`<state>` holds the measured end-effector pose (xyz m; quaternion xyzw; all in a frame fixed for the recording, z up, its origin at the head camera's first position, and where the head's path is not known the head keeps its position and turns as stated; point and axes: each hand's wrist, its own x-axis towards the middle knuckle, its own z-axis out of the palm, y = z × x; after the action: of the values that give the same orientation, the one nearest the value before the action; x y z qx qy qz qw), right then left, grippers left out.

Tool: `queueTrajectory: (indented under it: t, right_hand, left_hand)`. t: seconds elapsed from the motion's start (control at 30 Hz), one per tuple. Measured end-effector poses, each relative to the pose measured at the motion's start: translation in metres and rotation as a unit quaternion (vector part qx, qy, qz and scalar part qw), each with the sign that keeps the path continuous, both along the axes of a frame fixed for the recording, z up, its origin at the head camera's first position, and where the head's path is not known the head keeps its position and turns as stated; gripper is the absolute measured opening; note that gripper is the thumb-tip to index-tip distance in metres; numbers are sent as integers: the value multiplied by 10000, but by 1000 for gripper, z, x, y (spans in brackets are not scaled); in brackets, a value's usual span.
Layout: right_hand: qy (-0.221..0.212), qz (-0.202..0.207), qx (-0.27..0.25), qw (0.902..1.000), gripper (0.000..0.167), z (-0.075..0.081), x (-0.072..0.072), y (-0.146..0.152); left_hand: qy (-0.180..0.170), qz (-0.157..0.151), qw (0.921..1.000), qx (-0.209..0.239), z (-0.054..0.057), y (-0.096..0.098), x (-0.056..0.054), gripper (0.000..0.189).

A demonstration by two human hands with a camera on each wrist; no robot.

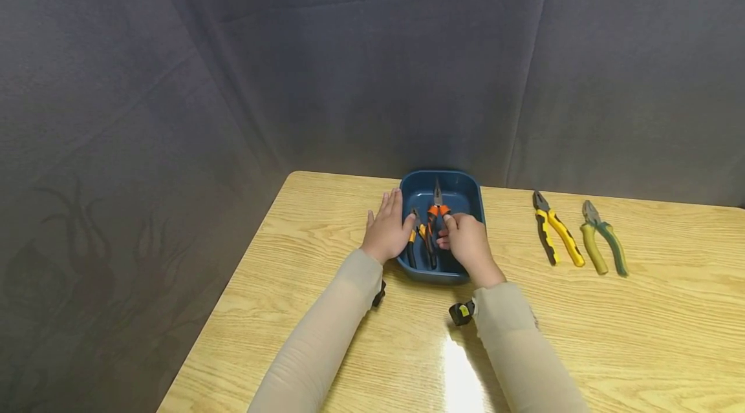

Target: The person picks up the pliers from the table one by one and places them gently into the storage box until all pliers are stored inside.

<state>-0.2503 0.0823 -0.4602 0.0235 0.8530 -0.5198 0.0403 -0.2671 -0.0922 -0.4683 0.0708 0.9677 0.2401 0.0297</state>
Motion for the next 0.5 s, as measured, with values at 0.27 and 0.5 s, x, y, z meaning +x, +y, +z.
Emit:
queueTrajectory:
  t: [0.27, 0.5]
  right_hand:
    - [26, 11, 117, 9999, 36, 2, 2, 0]
    - [9, 51, 317, 9995, 35, 1, 1, -1]
  left_hand:
    - [20, -18, 10000, 80, 2, 1, 2, 69]
    - [44, -21, 10000, 51, 1, 0, 1, 69]
